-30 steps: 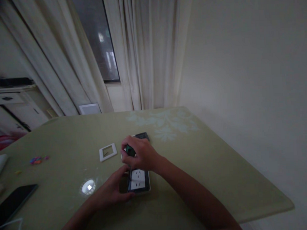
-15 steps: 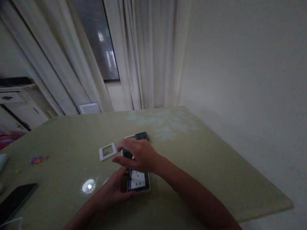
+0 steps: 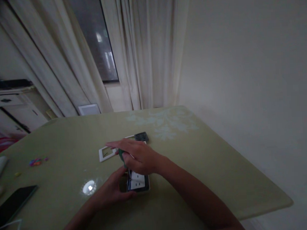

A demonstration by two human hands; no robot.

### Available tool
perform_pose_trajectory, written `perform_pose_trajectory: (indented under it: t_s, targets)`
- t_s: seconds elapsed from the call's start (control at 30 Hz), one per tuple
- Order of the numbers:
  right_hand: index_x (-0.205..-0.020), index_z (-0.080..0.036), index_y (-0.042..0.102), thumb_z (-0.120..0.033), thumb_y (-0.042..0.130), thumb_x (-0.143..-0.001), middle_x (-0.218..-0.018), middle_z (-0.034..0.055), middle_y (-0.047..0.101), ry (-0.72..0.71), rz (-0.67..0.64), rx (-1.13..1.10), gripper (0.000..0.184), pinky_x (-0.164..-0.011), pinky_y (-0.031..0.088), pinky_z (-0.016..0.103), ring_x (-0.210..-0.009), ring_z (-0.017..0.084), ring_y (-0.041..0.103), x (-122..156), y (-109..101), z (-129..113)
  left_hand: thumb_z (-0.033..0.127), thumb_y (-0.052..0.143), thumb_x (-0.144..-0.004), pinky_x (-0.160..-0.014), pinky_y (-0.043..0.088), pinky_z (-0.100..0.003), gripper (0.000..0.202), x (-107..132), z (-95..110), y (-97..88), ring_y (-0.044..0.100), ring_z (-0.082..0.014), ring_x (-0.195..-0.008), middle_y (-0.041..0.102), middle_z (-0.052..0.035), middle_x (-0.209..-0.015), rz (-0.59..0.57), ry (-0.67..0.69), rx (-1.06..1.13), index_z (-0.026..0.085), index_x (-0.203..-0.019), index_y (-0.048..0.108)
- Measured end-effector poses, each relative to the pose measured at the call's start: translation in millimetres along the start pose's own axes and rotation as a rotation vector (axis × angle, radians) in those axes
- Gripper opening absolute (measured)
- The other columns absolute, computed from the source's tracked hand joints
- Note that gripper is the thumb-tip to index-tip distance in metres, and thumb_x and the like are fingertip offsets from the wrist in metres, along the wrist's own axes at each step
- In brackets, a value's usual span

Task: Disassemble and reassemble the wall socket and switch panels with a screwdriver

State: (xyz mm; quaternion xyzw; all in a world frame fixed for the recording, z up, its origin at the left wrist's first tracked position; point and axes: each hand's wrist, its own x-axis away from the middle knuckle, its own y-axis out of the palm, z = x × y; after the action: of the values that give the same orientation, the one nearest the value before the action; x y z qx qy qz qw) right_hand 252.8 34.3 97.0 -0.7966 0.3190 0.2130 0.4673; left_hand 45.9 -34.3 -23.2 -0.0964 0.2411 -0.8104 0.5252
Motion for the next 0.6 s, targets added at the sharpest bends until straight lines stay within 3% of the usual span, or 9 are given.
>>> perform_pose_trajectory:
  t_s: [0.07,0.2,0.33,0.4,0.5,0.6]
  targets:
    - [-0.153,-0.023,0.052,-0.029,0.046,-0.111,-0.126,0.0102,0.072,-0.008,0.028,0.022,0.043,-0.099,0.054,0.037,-0.113,0.022,0.069,0.0,0.3,-1.0,0.031,0.088,-0.079,-0.098,0.06,-0.049,0.067,0.2,1.7,0.5,0.07,-0.0343,-0.114,0.071,-0.01,-0.131,0.003,0.01,0.011,0.024,-0.138,0.055]
    - [-0.134,-0.02,0.067,-0.043,0.068,-0.104,-0.108,0.0091,0.077,-0.074,0.117,0.181,0.037,-0.082,0.056,0.031,-0.09,0.021,0.07,0.8,1.5,-2.9,0.037,0.087,-0.08,-0.093,0.062,-0.049,0.056,1.3,4.1,2.4,0.071,-0.036,-0.109,0.073,-0.0108,-0.123,0.024,-0.005,-0.032,0.022,-0.128,0.061]
    - [-0.149,-0.02,0.058,-0.033,0.043,-0.113,-0.12,0.0113,0.073,-0.082,0.004,0.061,0.041,-0.091,0.055,0.034,-0.107,0.022,0.069,0.1,-3.4,-8.8,0.033,0.086,-0.082,-0.097,0.061,-0.048,0.068,1.2,5.9,5.1,0.07,-0.0355,-0.114,0.071,-0.01,-0.129,0.03,0.058,-0.009,0.024,-0.141,0.054]
    - [-0.147,-0.02,0.06,-0.034,0.045,-0.113,-0.111,0.0091,0.074,-0.06,0.022,0.11,0.04,-0.086,0.055,0.032,-0.097,0.02,0.068,0.5,-4.4,-10.1,0.033,0.085,-0.083,-0.099,0.061,-0.049,0.071,1.2,5.5,6.5,0.068,-0.036,-0.115,0.069,-0.0101,-0.133,0.038,0.069,-0.016,0.024,-0.145,0.052]
    - [-0.132,-0.019,0.071,-0.047,0.061,-0.108,-0.097,0.0067,0.074,-0.047,0.116,0.267,0.038,-0.076,0.053,0.029,-0.08,0.018,0.066,1.7,-3.0,-9.8,0.037,0.084,-0.084,-0.1,0.06,-0.051,0.063,1.3,3.4,7.5,0.068,-0.037,-0.116,0.069,-0.011,-0.133,0.045,0.058,-0.045,0.022,-0.139,0.057]
    - [-0.144,-0.017,0.062,-0.039,0.048,-0.112,-0.117,0.0109,0.075,-0.057,0.036,0.191,0.041,-0.088,0.055,0.032,-0.102,0.021,0.07,2.2,-2.5,-11.1,0.039,0.084,-0.086,-0.108,0.056,-0.053,0.066,0.8,2.1,6.2,0.065,-0.0383,-0.124,0.067,-0.0112,-0.138,0.029,0.087,-0.036,0.024,-0.144,0.057]
